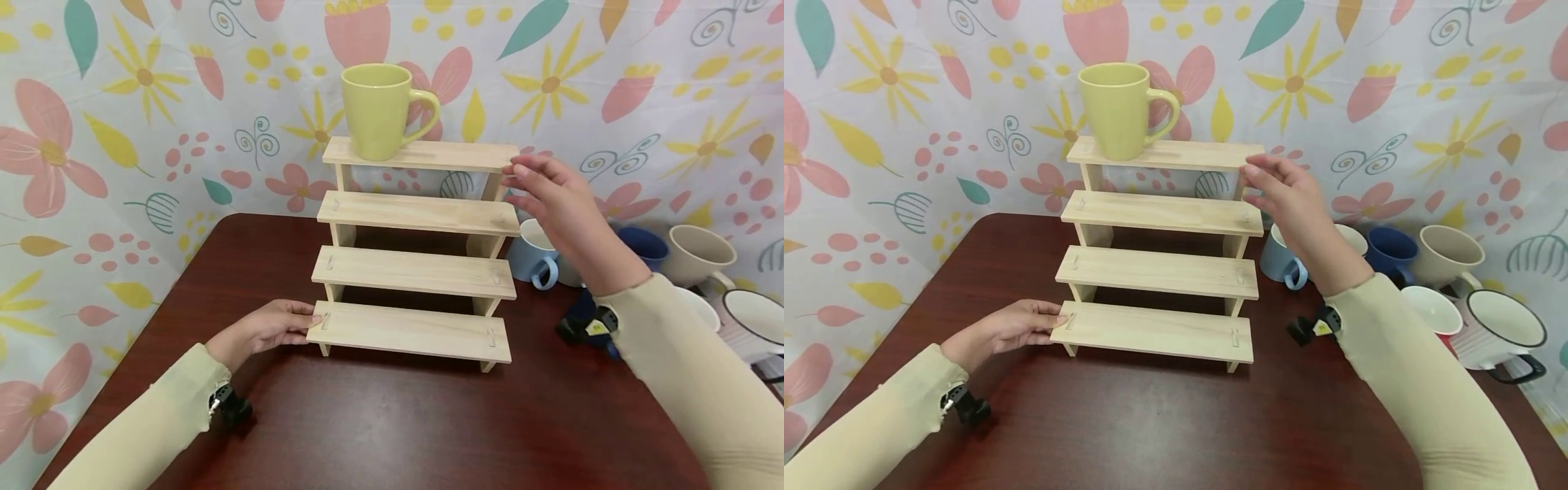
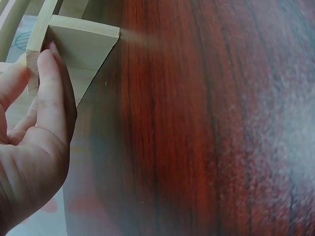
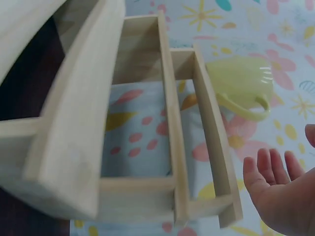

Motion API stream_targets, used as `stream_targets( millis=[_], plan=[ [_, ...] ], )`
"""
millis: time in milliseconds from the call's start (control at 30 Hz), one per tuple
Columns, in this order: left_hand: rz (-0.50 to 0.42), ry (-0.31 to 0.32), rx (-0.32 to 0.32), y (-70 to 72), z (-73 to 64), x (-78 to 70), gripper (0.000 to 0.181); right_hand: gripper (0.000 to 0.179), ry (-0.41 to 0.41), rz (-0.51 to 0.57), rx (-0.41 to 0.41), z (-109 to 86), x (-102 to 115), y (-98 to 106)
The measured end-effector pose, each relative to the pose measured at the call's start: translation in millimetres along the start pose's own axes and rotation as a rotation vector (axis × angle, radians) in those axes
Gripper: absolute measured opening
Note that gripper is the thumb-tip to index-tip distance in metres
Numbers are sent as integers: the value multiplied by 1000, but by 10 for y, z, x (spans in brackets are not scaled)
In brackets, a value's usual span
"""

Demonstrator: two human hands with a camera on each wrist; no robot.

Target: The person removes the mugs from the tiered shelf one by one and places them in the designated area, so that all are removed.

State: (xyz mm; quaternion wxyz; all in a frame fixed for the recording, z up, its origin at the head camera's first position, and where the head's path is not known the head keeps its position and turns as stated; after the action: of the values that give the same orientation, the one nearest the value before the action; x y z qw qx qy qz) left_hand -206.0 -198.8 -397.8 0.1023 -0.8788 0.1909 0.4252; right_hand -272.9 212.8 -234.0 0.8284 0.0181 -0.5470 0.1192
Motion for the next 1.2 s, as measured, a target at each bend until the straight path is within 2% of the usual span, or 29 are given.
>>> stream_targets(
  millis=[100,300,433,867,1033,1200],
  plan=[
    [-5,7,2,-13,5,-5,54,22,-11,-8,3,134,34,-114],
    [-8,9,10,-7,-7,-8,54,49,-85,-107,38,412,102,-354],
    [-9,10,12,-25,-3,-3,52,60,-126,-91,62,593,118,-482],
    [-13,5,15,-5,-15,21,53,56,-239,-80,72,1024,21,-744],
    [-9,-3,20,-7,-7,7,53,51,-251,-47,64,1131,36,-820],
    [-3,-2,18,-25,-3,-11,53,41,-237,-52,69,1155,70,-881]
  ],
)
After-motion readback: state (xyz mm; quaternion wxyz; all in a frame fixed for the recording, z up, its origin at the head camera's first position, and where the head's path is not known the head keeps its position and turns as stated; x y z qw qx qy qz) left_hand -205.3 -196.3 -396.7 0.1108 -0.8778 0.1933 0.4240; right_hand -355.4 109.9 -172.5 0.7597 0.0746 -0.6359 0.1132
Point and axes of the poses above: each hand's wrist, its own z-axis towards the middle knuckle, its own y-axis out of the back of the hand, x = y × z, the point moved 2 cm from there along z, towards the middle knuckle, and after that the axes turned 11 degrees about y, right-handed, at the moved point
